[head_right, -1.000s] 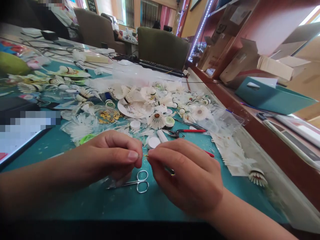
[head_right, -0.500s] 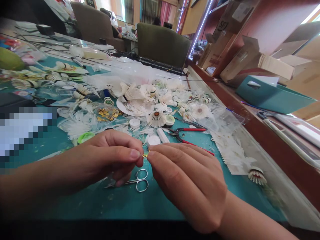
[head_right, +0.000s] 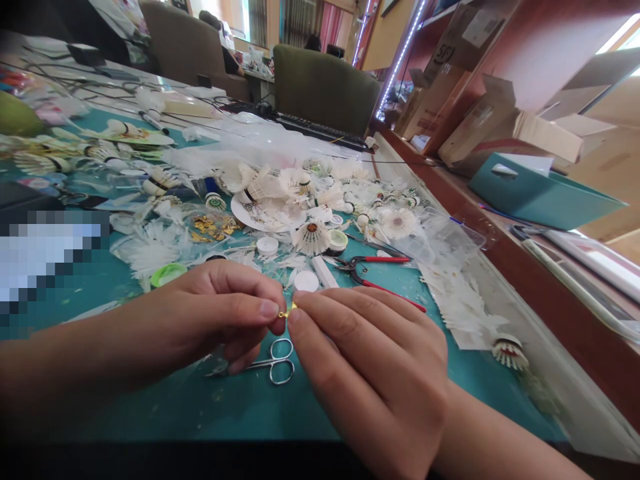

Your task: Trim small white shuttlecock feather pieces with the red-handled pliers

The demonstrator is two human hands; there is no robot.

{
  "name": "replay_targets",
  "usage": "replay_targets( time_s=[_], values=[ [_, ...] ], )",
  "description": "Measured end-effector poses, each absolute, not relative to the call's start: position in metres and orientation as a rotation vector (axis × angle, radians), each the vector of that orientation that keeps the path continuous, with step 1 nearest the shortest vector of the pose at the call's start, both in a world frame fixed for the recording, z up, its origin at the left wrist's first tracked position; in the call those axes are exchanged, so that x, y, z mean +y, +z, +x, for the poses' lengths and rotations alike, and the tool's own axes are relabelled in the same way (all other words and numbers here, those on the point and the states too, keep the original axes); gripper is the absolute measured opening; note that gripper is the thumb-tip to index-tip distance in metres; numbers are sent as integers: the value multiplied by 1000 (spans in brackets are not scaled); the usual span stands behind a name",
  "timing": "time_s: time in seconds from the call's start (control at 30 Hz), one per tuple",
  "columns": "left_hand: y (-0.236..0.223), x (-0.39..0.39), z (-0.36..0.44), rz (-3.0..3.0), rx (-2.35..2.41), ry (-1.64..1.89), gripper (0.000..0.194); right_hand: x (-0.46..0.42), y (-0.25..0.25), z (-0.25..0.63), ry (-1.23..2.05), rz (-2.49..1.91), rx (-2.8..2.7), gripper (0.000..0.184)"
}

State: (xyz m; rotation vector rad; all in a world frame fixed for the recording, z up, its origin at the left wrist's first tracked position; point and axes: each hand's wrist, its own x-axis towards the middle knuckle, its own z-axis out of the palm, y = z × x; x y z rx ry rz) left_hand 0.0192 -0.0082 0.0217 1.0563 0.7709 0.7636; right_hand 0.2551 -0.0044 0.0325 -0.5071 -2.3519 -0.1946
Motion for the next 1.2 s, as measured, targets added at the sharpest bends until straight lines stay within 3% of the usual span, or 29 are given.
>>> replay_targets(
  time_s=[0.8,1.2],
  values=[
    [30,-6,19,1370,854,768,25,4,31,244,-369,-429,-2325,14],
    [29,-8,19,1552,891,782,29,1,33,237,-111,-571,-2287,13]
  ],
)
